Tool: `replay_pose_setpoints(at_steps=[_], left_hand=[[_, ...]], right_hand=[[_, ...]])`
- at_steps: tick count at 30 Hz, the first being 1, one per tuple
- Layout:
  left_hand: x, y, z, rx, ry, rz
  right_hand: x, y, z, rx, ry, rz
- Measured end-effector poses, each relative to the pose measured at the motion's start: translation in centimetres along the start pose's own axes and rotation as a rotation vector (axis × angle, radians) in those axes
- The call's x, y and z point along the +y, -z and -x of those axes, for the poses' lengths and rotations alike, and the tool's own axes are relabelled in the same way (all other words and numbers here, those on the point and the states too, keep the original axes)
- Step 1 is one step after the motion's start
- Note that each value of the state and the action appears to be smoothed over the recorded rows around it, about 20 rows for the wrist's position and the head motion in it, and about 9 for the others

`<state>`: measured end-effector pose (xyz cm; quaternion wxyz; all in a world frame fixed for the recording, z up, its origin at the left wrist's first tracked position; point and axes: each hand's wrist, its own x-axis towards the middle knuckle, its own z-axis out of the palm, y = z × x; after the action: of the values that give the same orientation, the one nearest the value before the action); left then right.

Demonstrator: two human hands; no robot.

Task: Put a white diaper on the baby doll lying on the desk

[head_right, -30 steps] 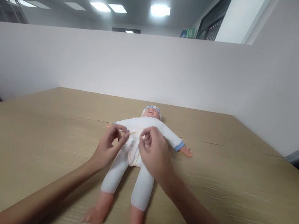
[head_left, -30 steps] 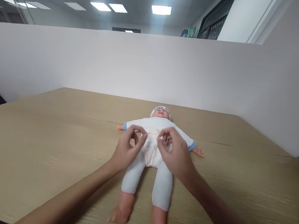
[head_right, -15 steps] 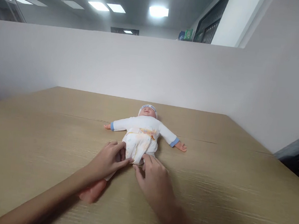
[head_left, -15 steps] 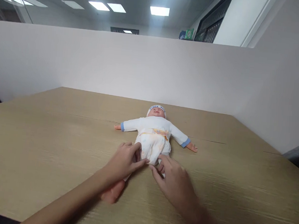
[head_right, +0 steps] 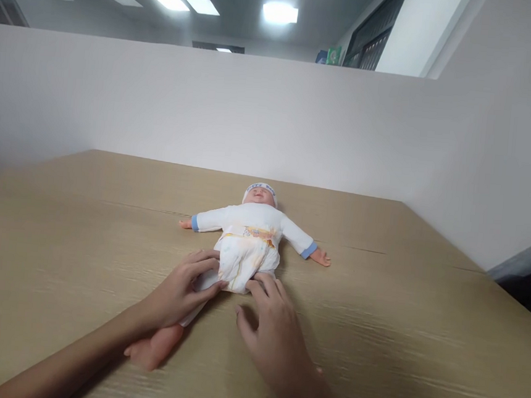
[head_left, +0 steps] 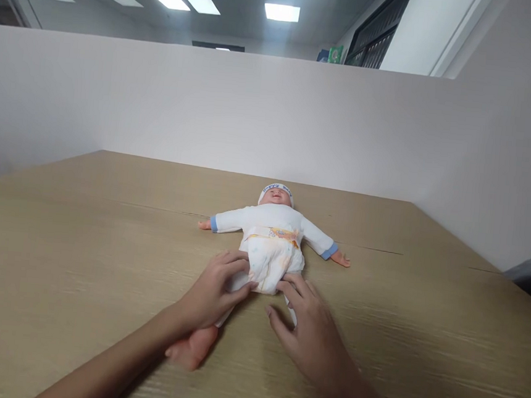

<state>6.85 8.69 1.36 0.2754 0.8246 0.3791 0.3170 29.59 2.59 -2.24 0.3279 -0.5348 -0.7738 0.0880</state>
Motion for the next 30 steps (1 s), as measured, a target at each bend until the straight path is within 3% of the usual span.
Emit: replay_pose_setpoints(at_steps=[5, 9, 18, 24, 30], left_hand=[[-0.2, 0.0, 0.0, -0.053, 0.07, -0.049], [-0.7, -0.3, 0.0, -0.024, 0.116, -0.031], [-1.7, -1.7, -0.2, 0.164, 0.19, 0.401], [-1.4, -1.9, 0.5, 0.166, 0.291, 0.444], [-0.7, -1.6, 0.8, 0.171, 0.339, 0.365]], right_hand=[[-0.4, 0.3, -0.1, -0.028, -0.014, -0.011], [-0.1, 0.0, -0.5, 0.018, -0.149, -0.063], [0.3, -0.5, -0.8, 0.238, -0.355, -0.196], [0.7, 0.5, -1.0, 0.196, -0.446, -0.202], [0.8, 1.1, -1.0, 0.158, -0.362, -0.121]])
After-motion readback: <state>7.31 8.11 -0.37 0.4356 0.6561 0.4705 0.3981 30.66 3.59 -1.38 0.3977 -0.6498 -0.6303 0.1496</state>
